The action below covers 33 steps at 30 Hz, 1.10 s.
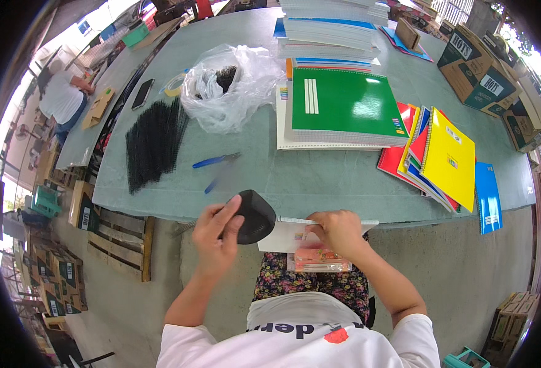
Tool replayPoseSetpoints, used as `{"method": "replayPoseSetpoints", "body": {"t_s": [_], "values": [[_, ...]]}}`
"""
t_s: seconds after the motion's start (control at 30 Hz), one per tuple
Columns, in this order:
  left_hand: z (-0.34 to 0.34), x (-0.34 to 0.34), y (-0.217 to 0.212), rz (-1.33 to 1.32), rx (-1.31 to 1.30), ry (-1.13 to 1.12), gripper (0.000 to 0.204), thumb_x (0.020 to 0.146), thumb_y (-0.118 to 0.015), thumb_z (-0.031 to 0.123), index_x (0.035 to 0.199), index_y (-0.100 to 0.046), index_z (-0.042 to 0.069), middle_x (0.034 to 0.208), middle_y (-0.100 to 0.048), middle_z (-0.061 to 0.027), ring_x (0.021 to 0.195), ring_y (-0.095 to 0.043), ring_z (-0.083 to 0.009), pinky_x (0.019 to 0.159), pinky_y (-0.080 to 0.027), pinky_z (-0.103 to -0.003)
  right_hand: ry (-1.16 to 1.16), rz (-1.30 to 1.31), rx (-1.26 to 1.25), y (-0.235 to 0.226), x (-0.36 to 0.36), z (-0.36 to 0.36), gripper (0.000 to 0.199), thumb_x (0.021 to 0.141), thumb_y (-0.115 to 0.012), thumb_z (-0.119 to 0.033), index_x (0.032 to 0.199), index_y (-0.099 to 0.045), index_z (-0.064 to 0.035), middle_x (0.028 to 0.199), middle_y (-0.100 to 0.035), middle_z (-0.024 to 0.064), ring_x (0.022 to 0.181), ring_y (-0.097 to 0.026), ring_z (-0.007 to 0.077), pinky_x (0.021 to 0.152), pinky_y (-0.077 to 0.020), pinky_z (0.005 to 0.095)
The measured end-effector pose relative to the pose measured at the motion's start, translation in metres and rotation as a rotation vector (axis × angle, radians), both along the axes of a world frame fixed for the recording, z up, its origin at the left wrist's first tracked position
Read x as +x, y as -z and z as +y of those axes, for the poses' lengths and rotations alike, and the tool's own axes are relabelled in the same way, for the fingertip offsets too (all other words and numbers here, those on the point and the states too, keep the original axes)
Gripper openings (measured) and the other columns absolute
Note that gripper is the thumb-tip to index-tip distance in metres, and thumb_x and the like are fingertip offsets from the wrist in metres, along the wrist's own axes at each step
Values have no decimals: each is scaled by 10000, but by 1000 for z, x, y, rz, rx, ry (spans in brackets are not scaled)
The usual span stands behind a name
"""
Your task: The person binds spiral notebooks by hand, inserting metal coils through the punched holes and using pliers to trim and secure the ends.
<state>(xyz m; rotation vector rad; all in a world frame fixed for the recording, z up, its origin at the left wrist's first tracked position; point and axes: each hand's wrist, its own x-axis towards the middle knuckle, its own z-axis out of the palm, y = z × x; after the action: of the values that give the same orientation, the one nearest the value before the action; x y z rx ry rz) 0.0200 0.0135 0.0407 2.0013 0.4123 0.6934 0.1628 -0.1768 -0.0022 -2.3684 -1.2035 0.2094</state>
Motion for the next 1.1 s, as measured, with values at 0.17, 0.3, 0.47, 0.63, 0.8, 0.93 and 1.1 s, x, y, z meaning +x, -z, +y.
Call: {"method": "replayPoseSetpoints", "body": {"t_s": [0.17, 0.3, 0.47, 0.63, 0.8, 0.93, 1.1], "values": [[-3, -6, 35, 294, 413, 547, 316, 802, -601, 40, 1106, -632, 122, 897, -612, -99, 779, -625, -220, 660, -495, -327, -1, 23, -22, -2, 6, 8, 197, 766, -622, -322, 853, -669, -152, 672, -636, 119, 612, -624, 300, 557, -480, 404], [-7, 4, 22, 120, 165, 158, 316, 789, -627, 100, 1098, -637, 167, 885, -612, -123, 763, -615, -260, 668, -491, -336, 13, 47, -31, -4, 1, 3, 195, 766, -621, -318, 806, -648, -129, 662, -634, 122, 612, -626, 302, 556, -481, 400], [-10, 22, 2, 57, 384, 306, 322, 784, -620, 69, 1098, -636, 140, 871, -609, -112, 701, -573, -241, 635, -474, -319, -16, 47, 0, -5, -1, -8, 184, 772, -621, -290, 778, -628, -106, 684, -639, 118, 631, -631, 295, 568, -484, 401], [-16, 14, 25, 201, 352, 358, 342, 770, -642, 56, 1106, -631, 119, 833, -596, -87, 686, -566, -203, 622, -465, -302, 49, 65, -234, -40, 20, -42, 178, 732, -680, -218, 817, -652, -65, 784, -653, 127, 711, -646, 238, 628, -490, 352], [-30, 30, -5, 155, 245, 129, 355, 785, -627, 87, 1130, -623, 170, 816, -590, -103, 700, -572, -236, 640, -471, -320, 271, 699, 425, 11, 29, -94, 169, 702, -711, -22, 863, -664, -5, 816, -672, 102, 734, -632, 142, 678, -502, 268], [-32, 25, 18, 453, 412, 688, 350, 782, -625, 88, 1126, -622, 153, 809, -595, -97, 758, -591, -237, 682, -483, -321, 378, 884, 789, 24, 16, -87, 164, 708, -667, 96, 854, -650, 23, 866, -670, 128, 787, -631, 160, 724, -515, 257], [-32, 39, 29, 116, 318, 356, 367, 748, -639, 75, 1107, -632, 151, 874, -617, -92, 777, -604, -257, 709, -490, -325, 366, 1031, 918, 30, 6, -84, 139, 735, -625, 90, 852, -646, 18, 931, -665, 131, 849, -613, 142, 754, -497, 261]]}}
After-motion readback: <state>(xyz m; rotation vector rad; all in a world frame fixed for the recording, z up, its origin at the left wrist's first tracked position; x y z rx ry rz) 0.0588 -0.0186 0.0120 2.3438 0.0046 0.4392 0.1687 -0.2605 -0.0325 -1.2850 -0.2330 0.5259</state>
